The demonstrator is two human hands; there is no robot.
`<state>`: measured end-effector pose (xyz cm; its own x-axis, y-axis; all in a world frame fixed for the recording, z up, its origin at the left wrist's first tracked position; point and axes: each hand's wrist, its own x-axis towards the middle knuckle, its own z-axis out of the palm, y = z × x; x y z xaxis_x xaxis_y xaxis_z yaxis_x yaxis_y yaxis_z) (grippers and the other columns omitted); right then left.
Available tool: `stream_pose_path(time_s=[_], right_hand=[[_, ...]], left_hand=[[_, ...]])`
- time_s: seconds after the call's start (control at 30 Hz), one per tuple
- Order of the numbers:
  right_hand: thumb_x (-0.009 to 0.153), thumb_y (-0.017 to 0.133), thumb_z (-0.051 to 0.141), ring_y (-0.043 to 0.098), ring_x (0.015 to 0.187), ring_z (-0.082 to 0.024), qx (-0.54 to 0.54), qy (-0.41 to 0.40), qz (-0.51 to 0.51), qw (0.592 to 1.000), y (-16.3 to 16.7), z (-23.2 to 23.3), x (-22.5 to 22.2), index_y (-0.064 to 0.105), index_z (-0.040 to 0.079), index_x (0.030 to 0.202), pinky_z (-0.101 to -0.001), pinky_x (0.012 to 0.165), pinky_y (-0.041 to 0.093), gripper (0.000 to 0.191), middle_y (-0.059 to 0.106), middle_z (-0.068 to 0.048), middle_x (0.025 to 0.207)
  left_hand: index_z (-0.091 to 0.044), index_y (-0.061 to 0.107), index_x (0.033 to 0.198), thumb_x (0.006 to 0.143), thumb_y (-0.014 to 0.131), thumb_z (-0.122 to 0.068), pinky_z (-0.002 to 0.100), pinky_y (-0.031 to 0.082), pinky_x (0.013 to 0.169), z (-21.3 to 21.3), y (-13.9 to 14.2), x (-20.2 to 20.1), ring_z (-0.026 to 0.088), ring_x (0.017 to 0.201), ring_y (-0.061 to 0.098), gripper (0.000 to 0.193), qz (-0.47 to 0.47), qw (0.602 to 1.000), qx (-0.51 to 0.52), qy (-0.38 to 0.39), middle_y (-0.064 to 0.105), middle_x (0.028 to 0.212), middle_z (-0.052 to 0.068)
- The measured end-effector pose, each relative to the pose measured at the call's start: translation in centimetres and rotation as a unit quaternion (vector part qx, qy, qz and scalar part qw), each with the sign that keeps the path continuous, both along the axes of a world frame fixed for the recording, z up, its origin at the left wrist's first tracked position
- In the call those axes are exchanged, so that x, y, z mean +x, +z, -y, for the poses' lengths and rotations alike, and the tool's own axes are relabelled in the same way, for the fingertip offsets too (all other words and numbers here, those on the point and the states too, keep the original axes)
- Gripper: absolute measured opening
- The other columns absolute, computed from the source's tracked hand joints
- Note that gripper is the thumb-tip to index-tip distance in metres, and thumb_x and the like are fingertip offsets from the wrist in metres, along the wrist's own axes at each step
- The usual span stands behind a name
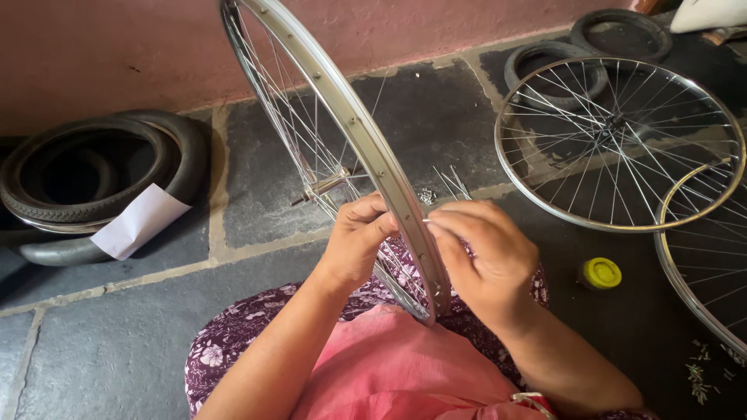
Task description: The person laces a bicycle wheel by inserting spokes through the rim and hub. They rotate the wheel to access different spoke holes and continue inserting spokes one by one.
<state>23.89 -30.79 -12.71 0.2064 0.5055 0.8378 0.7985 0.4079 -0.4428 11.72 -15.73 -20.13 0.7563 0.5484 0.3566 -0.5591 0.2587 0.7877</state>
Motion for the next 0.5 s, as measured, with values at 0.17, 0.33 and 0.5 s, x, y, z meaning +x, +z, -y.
stream_pose_path(time_s=[0.17, 0.33, 0.5], right_hand=[[0.092, 0.076, -0.007, 0.066, 0.091, -0.019, -0.005, -0.04, 0.037, 0.998, 0.4, -0.7, -1.2, 0.071, 0.001, 0.111, -0.0299, 0.078, 0.056, 0.021, 0.06, -0.015, 0.114], [0.091, 0.077, -0.007, 0.065, 0.099, -0.023, 0.007, -0.064, 0.09, 0.994, 0.2, -1.1, -1.4, 0.071, 0.0, 0.112, -0.0328, 0.083, 0.055, 0.023, 0.061, -0.013, 0.115], [0.088, 0.077, -0.01, 0.066, 0.102, -0.027, 0.029, -0.086, 0.138, 0.986, 0.0, -1.2, -1.5, 0.071, -0.003, 0.112, -0.0363, 0.085, 0.056, 0.026, 0.063, -0.013, 0.115]], left_hand=[[-0.003, 0.076, 0.108, 0.098, 0.075, -0.012, 0.033, 0.056, 0.09, 0.0, -0.5, 0.2, 0.016, 0.101, 0.067, 0.014, -0.011, 1.0, -0.015, 0.002, 0.071, 0.11, 0.005], [-0.004, 0.076, 0.108, 0.097, 0.076, -0.012, 0.031, 0.054, 0.09, 0.0, -0.9, 0.4, 0.014, 0.102, 0.066, 0.013, -0.006, 1.0, -0.008, 0.01, 0.071, 0.112, 0.003], [-0.004, 0.076, 0.11, 0.098, 0.076, -0.012, 0.03, 0.053, 0.089, 0.0, -0.9, 0.6, 0.013, 0.1, 0.064, 0.015, -0.002, 1.0, -0.003, 0.021, 0.07, 0.111, 0.003]])
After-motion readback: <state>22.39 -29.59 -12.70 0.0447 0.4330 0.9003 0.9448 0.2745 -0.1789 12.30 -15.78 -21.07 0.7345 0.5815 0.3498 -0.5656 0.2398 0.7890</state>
